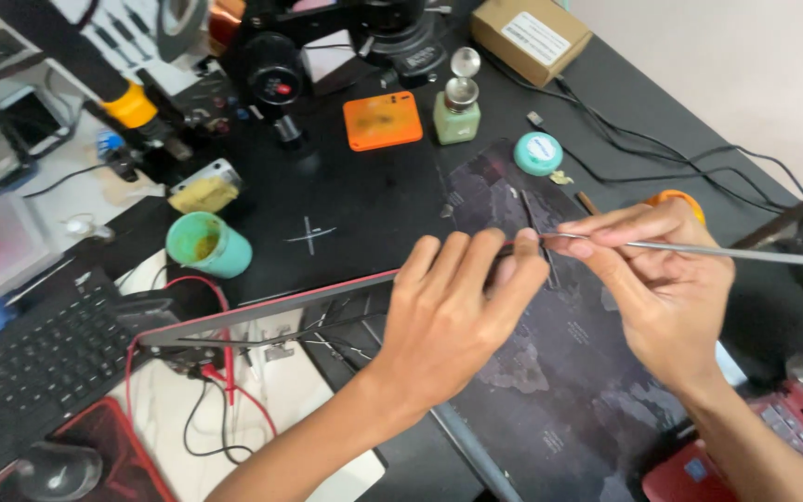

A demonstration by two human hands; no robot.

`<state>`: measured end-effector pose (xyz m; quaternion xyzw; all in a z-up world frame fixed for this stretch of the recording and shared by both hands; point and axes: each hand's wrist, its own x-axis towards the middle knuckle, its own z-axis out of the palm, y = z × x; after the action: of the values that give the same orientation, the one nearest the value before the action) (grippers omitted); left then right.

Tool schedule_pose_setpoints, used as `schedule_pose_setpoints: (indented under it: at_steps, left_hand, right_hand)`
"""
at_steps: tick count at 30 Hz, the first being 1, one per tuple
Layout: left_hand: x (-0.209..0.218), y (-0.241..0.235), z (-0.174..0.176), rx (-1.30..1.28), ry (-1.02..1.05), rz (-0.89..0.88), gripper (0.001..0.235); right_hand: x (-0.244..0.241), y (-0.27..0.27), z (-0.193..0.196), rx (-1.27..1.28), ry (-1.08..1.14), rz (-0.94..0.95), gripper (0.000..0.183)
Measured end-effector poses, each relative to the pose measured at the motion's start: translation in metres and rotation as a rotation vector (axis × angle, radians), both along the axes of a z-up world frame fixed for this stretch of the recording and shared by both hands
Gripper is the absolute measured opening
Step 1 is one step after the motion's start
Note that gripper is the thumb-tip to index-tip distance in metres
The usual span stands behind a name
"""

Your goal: The person works on a disassembled red laptop, using a screwdriver to remove screws from the internal chassis. They then flip the laptop to show the keyboard side and proceed to pry open the bezel of the screen using a metal tool.

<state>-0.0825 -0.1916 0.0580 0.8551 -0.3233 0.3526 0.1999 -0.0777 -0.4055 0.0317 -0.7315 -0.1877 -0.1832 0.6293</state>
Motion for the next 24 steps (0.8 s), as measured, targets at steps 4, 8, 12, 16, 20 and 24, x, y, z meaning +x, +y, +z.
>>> schedule_pose_setpoints:
  at_steps: [4,8,12,16,20,24]
  left_hand:
    - [-0.003,-0.001,-0.002,0.009,-0.035,0.047,0.014]
    - [-0.004,-0.001,-0.009,-0.045,-0.026,0.021,0.012]
    - [-0.006,-0.003,-0.012,-0.038,-0.016,0.012,0.01]
    - [-0.007,-0.003,-0.012,-0.039,-0.027,0.01,0.011]
    - [-0.008,-0.004,-0.014,-0.043,-0.03,0.01,0.013]
    - [-0.01,-0.005,-0.012,-0.043,-0.026,0.001,0.014]
  right_hand:
    - [-0.003,0.008,0.007,0.155,0.034,0.074,0.018]
    - [-0.007,0.01,0.005,-0.071,-0.053,-0.099,0.019]
    - [-0.014,0.025,0.034,-0.55,-0.101,-0.294,0.016]
    - [0.002,0.004,0.009,0.044,0.143,-0.06,0.016]
    - [0.01,-0.012,-0.007,0.179,0.203,0.077,0.014]
    - [0.017,-0.024,-0.017,0.235,0.231,0.159,0.016]
